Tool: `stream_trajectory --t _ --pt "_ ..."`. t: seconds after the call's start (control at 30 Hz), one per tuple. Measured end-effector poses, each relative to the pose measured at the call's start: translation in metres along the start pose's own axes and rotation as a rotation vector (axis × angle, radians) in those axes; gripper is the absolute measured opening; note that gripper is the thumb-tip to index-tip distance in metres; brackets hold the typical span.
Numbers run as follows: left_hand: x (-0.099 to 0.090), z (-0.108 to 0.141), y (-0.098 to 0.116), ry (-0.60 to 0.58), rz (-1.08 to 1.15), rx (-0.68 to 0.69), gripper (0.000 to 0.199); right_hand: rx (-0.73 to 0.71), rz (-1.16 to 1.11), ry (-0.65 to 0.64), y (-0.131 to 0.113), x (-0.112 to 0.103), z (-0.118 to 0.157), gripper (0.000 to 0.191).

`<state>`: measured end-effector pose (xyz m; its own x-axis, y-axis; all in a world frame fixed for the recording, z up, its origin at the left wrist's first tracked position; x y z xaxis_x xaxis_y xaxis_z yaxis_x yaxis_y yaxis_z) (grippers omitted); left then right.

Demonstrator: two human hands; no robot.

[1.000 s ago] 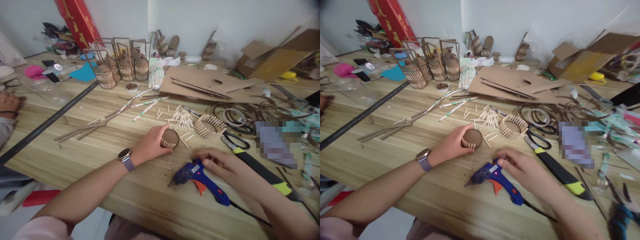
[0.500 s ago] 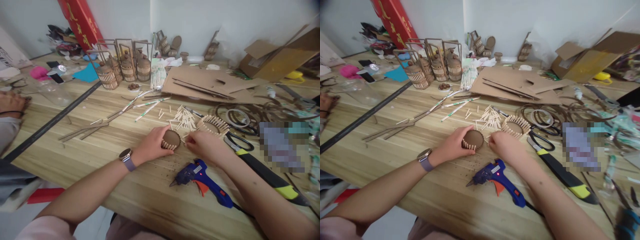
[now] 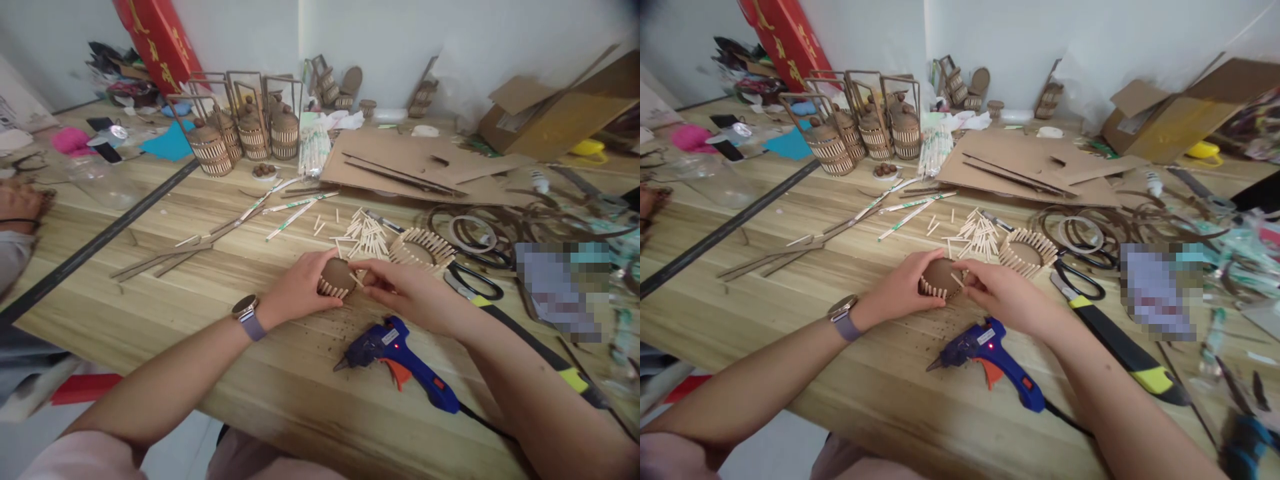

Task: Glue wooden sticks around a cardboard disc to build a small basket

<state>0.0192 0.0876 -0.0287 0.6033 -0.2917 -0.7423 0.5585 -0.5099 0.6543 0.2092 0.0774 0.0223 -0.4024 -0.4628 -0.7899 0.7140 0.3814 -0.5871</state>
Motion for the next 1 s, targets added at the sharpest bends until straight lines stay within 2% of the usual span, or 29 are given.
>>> stream_trajectory --t 0.23,0.6,1.0 --pt "0.000 0.000 0.000 0.003 -0.003 0.013 0.087 0.036 -0.203 0.010 -0.003 0.005 -0.002 0.011" --pt "0.000 -0.001 0.000 0.003 0.003 0.017 0.087 0.030 -0.114 0.067 -0.008 0.011 -0.006 0.009" --pt "0.000 0.000 0.001 0.011 -0.001 0.020 0.087 0.012 -0.100 0.116 -0.002 0.018 -0.009 0.008"
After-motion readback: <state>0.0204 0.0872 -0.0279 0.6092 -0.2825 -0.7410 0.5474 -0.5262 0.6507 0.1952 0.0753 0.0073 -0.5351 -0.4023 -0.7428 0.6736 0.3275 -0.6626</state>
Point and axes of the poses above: each hand's wrist, its own z-axis away from the middle knuckle, its own x-axis out of the palm, y = z × x, the point moved 3 cm from there along -z, towards the middle knuckle, and after that the axes turned 4 degrees about -y, right-handed, at the moved point
